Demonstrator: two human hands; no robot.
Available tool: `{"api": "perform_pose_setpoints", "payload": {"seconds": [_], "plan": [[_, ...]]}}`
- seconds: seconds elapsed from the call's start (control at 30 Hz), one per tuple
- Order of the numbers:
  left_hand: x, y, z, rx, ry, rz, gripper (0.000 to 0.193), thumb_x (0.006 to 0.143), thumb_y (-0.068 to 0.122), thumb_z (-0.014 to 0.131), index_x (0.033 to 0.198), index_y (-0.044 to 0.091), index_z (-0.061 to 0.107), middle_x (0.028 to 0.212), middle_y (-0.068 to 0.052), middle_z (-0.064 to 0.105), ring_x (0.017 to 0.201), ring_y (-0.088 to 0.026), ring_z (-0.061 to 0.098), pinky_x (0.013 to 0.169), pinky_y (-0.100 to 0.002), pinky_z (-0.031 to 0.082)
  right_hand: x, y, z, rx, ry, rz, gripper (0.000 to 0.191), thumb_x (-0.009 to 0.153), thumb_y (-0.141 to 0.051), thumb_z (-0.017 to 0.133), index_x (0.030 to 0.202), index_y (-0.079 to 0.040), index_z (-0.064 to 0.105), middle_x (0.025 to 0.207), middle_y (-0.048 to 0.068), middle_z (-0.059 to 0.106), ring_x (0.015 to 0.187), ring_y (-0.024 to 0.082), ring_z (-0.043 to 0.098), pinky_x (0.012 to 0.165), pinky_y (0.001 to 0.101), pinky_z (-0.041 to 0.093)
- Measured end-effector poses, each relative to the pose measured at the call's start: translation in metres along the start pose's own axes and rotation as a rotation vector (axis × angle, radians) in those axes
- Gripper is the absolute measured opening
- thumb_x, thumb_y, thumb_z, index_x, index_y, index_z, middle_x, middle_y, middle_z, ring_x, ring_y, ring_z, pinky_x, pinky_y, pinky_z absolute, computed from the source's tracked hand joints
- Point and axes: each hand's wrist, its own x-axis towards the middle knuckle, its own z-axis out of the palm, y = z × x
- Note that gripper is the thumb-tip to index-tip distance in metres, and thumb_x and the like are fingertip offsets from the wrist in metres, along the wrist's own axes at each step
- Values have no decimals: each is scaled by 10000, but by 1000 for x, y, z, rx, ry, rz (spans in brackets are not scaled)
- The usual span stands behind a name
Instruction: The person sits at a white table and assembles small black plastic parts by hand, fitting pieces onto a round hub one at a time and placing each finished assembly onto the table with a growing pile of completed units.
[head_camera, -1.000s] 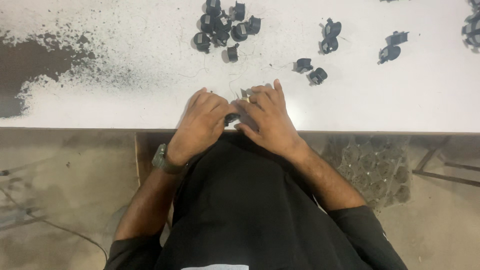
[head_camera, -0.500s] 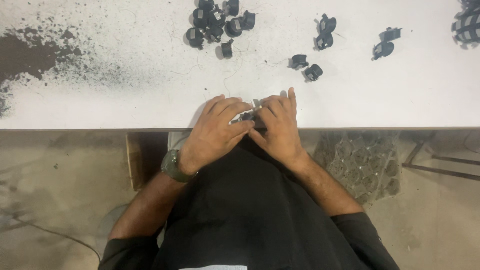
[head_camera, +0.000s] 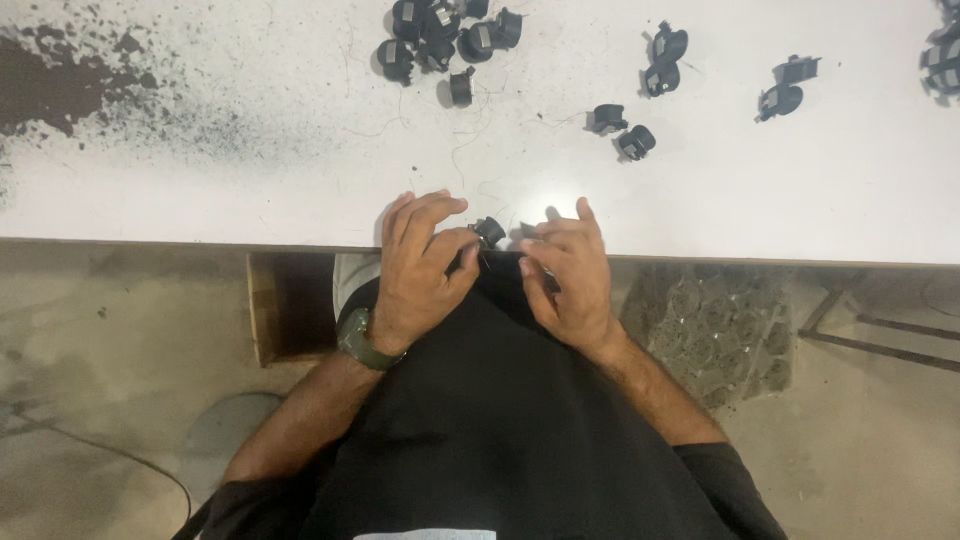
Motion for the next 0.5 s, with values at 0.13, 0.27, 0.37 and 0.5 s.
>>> {"api": "perform_pose_setpoints", "payload": {"seconds": [0.13,0.27,0.37,0.5], "plan": [[1,1,0,-34,-19,-16,179,842,61,780,994,98,693,1291,-73,612,1325,-302,562,1204,-568,339,-4,0,15,165,9,-27,342,857,-2,769,1134,-32,571,1073,102,666,1155,306,646,1262,639,269],[2,1,-1,-33,-36,-14,172,843,58,782,986,94,695,1277,-77,612,1320,-308,566,1205,-582,326,1,-1,19,76,-29,-17,307,820,0,788,1066,-60,615,989,95,679,1130,304,654,1254,625,271],[-1,0,-1,-62,-16,0,184,835,52,781,992,87,692,1287,-86,611,1321,-313,568,1208,-581,331,4,-4,19,76,-7,-15,298,825,4,788,1059,-59,614,980,91,671,1124,303,665,1253,628,268],[-5,-2,3,-41,-5,14,181,846,43,784,991,95,688,1292,-74,610,1335,-305,570,1222,-573,343,6,-5,19,82,14,-24,301,819,16,785,1059,-50,615,969,88,656,1123,308,663,1243,632,281]]}}
